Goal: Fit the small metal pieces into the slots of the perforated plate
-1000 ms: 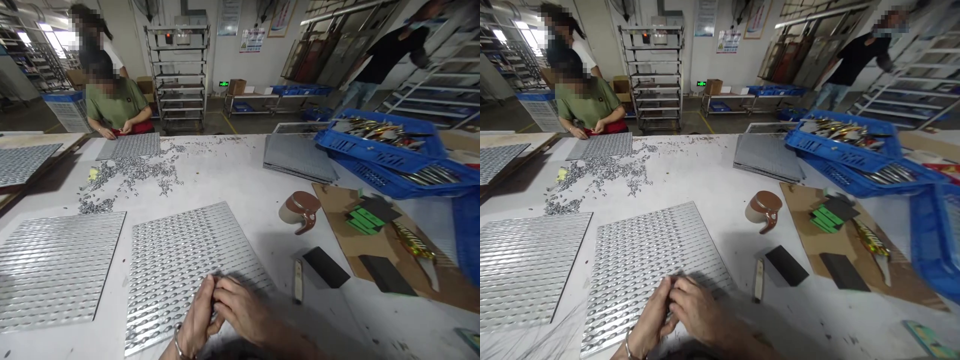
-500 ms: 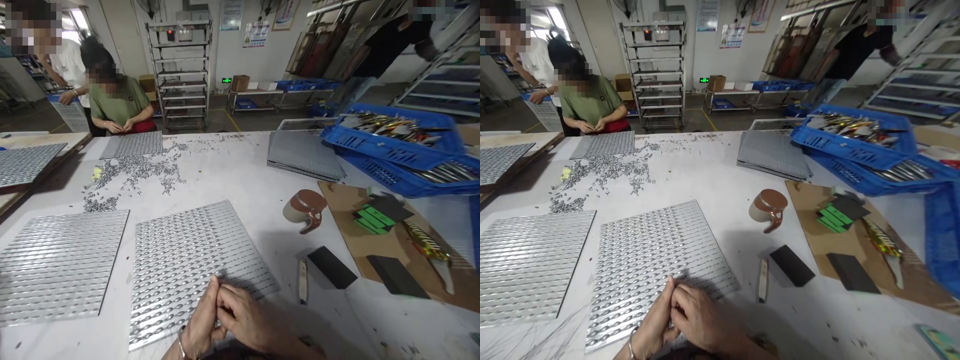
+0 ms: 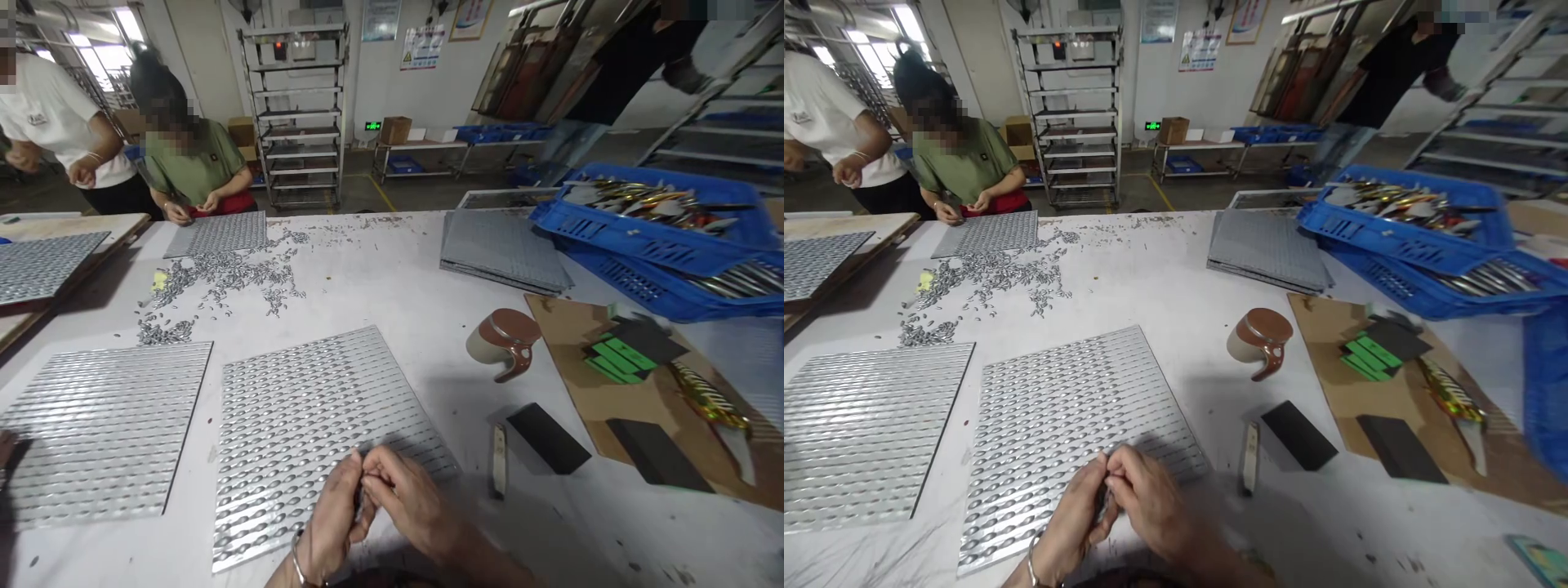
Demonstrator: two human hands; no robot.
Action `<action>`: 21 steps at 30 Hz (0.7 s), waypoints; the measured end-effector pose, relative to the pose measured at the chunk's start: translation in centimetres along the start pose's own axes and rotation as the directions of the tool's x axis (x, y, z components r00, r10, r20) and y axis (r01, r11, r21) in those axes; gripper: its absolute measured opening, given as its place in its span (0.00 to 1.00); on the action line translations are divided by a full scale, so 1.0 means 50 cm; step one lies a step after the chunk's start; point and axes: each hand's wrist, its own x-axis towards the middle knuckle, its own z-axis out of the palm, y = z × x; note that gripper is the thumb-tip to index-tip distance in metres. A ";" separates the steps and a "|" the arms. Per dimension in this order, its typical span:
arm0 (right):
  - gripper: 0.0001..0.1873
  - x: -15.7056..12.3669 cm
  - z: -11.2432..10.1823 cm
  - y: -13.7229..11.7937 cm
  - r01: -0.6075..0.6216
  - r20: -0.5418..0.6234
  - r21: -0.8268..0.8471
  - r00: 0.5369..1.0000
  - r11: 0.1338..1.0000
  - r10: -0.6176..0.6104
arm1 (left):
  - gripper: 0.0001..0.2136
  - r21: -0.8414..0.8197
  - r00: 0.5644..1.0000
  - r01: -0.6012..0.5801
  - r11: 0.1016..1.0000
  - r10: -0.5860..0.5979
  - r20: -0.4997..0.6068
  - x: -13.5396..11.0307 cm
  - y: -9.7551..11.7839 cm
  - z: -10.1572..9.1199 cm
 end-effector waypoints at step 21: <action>0.10 0.075 -0.038 0.082 -0.009 -0.168 0.066 0.986 0.998 0.020 | 0.05 -0.310 0.999 0.038 0.950 -0.037 0.010 0.047 -0.018 -0.021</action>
